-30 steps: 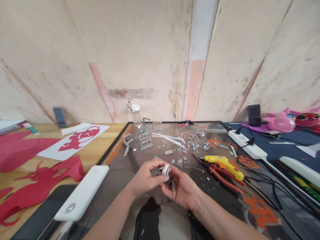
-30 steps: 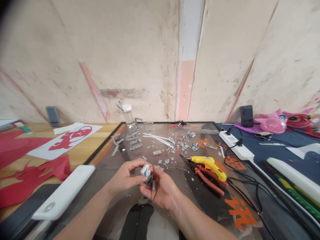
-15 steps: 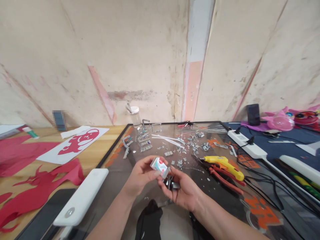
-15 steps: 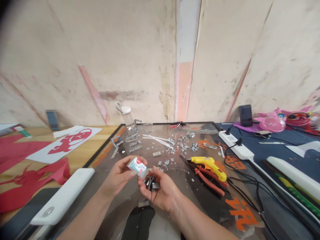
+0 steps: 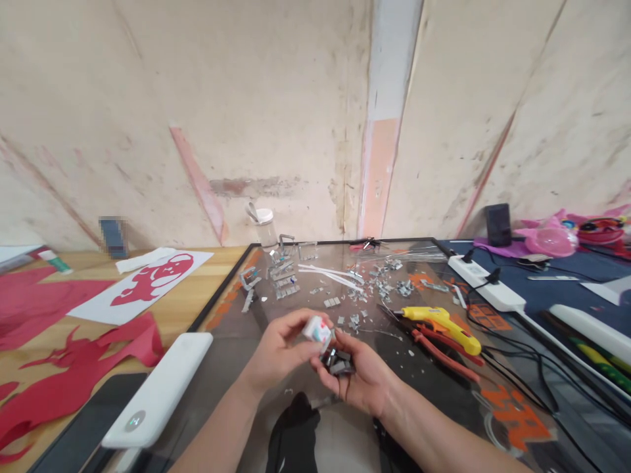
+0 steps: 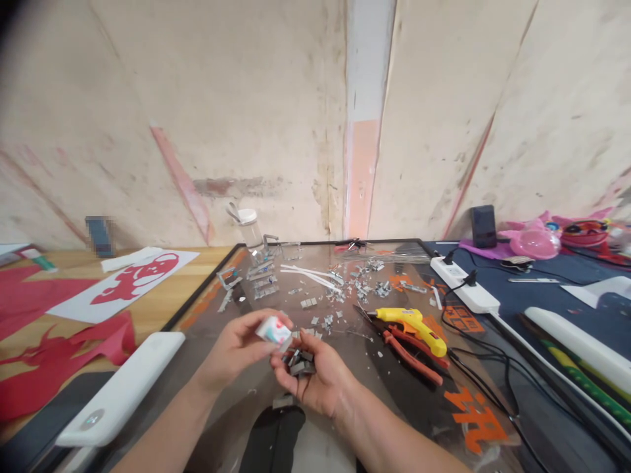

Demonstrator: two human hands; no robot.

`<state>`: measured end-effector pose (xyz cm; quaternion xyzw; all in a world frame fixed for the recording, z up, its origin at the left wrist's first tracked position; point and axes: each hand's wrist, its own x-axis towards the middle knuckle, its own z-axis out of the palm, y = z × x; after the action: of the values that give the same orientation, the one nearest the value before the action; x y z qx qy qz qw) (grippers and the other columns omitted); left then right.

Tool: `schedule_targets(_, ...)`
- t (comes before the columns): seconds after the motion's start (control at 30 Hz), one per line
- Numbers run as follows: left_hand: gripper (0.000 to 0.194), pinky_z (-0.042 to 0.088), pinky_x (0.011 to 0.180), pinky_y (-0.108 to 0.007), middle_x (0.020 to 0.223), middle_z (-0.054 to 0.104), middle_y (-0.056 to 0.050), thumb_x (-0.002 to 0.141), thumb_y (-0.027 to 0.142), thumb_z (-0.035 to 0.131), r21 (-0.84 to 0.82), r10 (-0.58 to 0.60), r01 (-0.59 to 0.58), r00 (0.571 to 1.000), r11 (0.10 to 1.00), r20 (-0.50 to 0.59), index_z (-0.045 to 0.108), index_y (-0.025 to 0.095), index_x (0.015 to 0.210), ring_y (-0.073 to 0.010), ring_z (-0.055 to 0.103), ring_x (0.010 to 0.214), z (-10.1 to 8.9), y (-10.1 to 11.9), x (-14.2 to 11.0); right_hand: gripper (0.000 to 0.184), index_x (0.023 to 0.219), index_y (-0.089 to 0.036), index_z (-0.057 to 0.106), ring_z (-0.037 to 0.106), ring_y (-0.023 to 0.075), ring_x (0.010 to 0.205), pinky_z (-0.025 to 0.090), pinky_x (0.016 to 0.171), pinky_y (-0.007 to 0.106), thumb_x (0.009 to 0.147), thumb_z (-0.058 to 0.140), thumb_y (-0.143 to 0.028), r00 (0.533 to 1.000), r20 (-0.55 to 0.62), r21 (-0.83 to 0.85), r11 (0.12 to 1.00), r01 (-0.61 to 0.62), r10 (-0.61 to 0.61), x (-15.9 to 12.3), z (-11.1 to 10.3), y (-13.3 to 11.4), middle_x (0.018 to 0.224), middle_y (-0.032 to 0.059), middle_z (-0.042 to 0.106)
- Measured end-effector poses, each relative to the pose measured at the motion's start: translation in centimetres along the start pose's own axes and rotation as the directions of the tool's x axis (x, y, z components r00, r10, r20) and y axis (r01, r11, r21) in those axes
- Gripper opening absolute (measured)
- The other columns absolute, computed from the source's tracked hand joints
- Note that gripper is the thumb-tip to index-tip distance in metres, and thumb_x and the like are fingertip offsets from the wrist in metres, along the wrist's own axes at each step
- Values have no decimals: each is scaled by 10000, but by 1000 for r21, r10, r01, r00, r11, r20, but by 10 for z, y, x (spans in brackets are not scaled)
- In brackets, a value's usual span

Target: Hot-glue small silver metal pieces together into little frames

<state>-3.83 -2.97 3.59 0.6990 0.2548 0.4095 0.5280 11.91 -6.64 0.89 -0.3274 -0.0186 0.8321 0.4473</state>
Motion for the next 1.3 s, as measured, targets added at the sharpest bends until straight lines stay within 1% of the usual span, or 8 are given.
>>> schedule_targets(0.13, 291, 425, 879, -335, 971, 635, -90, 717, 180, 660, 233, 69, -93, 992, 968, 106, 675, 172, 1008, -227, 564, 931, 3, 2, 3, 173, 890, -118, 587, 643, 114, 545, 569, 551, 242, 886, 488, -260, 1000, -6, 8, 1000, 20, -20, 1, -1, 0, 693, 58, 668)
schedule_targets(0.3, 347, 459, 825, -326, 1003, 650, -97, 734, 272, 672, 7, -57, 57, 998, 998, -6, 641, 160, 1061, -230, 586, 906, -1, -5, 1, 215, 873, -117, 578, 682, 158, 653, 569, 563, 254, 883, 502, -318, 1000, 14, 0, 1000, -13, 13, 1, -2, -1, 752, 100, 679)
schedule_targets(0.43, 350, 478, 755, -312, 998, 659, -95, 728, 314, 679, -182, -72, 58, 995, 981, -68, 645, 173, 1046, -217, 594, 844, -2, -6, 0, 240, 849, -115, 577, 687, 165, 686, 569, 581, 251, 893, 472, -326, 999, 30, -2, 1000, -12, 12, 3, -5, -1, 786, 123, 683)
schedule_targets(0.63, 312, 417, 896, -338, 1008, 628, -93, 715, 206, 679, 155, 42, -58, 994, 986, 103, 675, 174, 1025, -241, 553, 974, 1, -2, 2, 173, 896, -124, 592, 646, 116, 560, 568, 563, 240, 871, 512, -275, 1000, 9, -3, 1000, 19, -19, 4, -5, 0, 688, 49, 665)
schedule_targets(0.87, 376, 485, 729, -307, 972, 654, -102, 725, 330, 688, -245, -65, 54, 997, 968, -35, 638, 157, 1056, -207, 595, 813, -5, -9, -2, 245, 845, -120, 582, 689, 172, 688, 567, 577, 253, 898, 456, -323, 1000, 8, -10, 1000, 1, -1, 1, -3, 0, 752, 105, 678)
schedule_targets(1.03, 365, 476, 785, -288, 988, 665, -89, 685, 228, 734, -148, -124, 124, 992, 981, 8, 664, 160, 1037, -208, 591, 877, -2, -6, 0, 258, 882, -106, 591, 687, 159, 670, 565, 582, 242, 894, 473, -335, 999, 31, -26, 1000, -14, 15, 2, -4, 0, 752, 105, 681)
schedule_targets(1.1, 356, 483, 769, -277, 974, 677, -89, 698, 237, 726, -236, -152, 141, 988, 962, -31, 664, 156, 1039, -197, 601, 860, 0, -8, 2, 267, 876, -100, 594, 689, 162, 672, 565, 586, 243, 897, 468, -334, 1000, 28, -26, 1000, -9, 10, 2, -4, 0, 767, 116, 686)
schedule_targets(1.3, 309, 515, 626, -226, 867, 692, -103, 739, 259, 696, -698, -308, 152, 946, 700, -103, 653, 106, 1005, -155, 632, 725, -1, -22, 8, 316, 873, -84, 599, 694, 175, 670, 566, 592, 251, 924, 413, -335, 998, 62, -22, 1000, 2, -1, 1, -5, -1, 794, 137, 695)
